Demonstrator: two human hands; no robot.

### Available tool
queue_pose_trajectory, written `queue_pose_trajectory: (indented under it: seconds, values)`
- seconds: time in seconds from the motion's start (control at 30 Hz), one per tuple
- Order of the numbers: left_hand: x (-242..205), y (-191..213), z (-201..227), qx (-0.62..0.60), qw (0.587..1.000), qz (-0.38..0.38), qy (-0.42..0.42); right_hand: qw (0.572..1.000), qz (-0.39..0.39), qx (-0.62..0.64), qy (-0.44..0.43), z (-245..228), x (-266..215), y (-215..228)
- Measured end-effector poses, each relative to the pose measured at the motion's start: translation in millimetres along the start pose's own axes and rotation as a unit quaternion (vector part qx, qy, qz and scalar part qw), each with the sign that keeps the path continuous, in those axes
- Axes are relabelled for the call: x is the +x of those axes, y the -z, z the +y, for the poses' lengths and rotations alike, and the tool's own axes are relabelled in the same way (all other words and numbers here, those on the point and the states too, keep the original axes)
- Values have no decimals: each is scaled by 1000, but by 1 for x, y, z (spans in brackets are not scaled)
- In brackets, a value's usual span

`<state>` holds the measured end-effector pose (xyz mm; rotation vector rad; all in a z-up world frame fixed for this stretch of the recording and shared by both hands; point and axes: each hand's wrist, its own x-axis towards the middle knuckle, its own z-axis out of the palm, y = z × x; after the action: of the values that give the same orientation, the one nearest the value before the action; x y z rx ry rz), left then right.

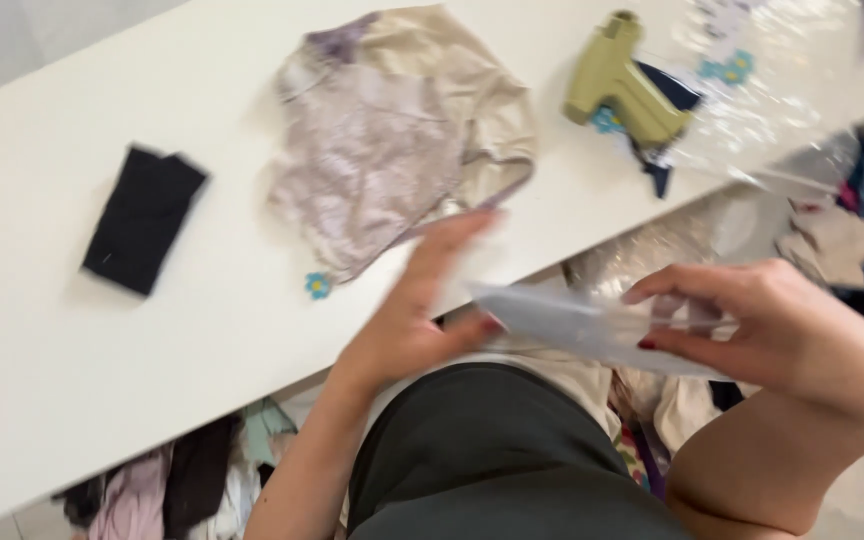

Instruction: Folding various pieces of underwear and placing them into a clear plastic bag on a white table.

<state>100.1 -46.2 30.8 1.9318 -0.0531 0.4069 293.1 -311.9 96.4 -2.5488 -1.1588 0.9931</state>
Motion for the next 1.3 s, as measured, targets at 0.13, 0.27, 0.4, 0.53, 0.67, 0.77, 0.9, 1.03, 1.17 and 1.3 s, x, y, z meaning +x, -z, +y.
queue_pose_trajectory:
  seconds: [0.13, 0.27, 0.4, 0.53, 0.67, 0.77, 0.9, 1.03, 1.17, 1.3]
  values:
    - [-13, 0, 34, 182, 975, -104, -67, 951, 82, 6, 299, -54, 31, -15]
    - [-38, 14, 23, 233, 972, 28, -35, 959, 100, 93, 249, -95, 50, -23]
    - [-62, 44, 30, -1, 977, 185, 106, 971, 61, 110, 205, -110, 75, -33]
    - [-89, 72, 18, -87, 930, 328, 142, 983, 1, 86, 164, -100, 113, -46]
    - [-114, 96, -5, -132, 869, 445, 170, 986, -37, 116, 115, -104, 137, -31]
    - [-127, 111, -11, -180, 817, 523, 163, 967, -34, 186, 174, -100, 152, -21]
    - [-138, 127, -6, -153, 776, 592, 153, 956, 39, 242, 162, -114, 163, -4]
    - [-148, 131, -15, -155, 740, 639, 141, 897, 195, 349, 188, -128, 184, -8]
    - [-143, 129, -22, -237, 700, 661, 130, 811, 163, 529, 190, -147, 204, -26]
    - [-131, 102, -32, -207, 690, 655, 228, 836, 174, 471, 222, -161, 214, -64]
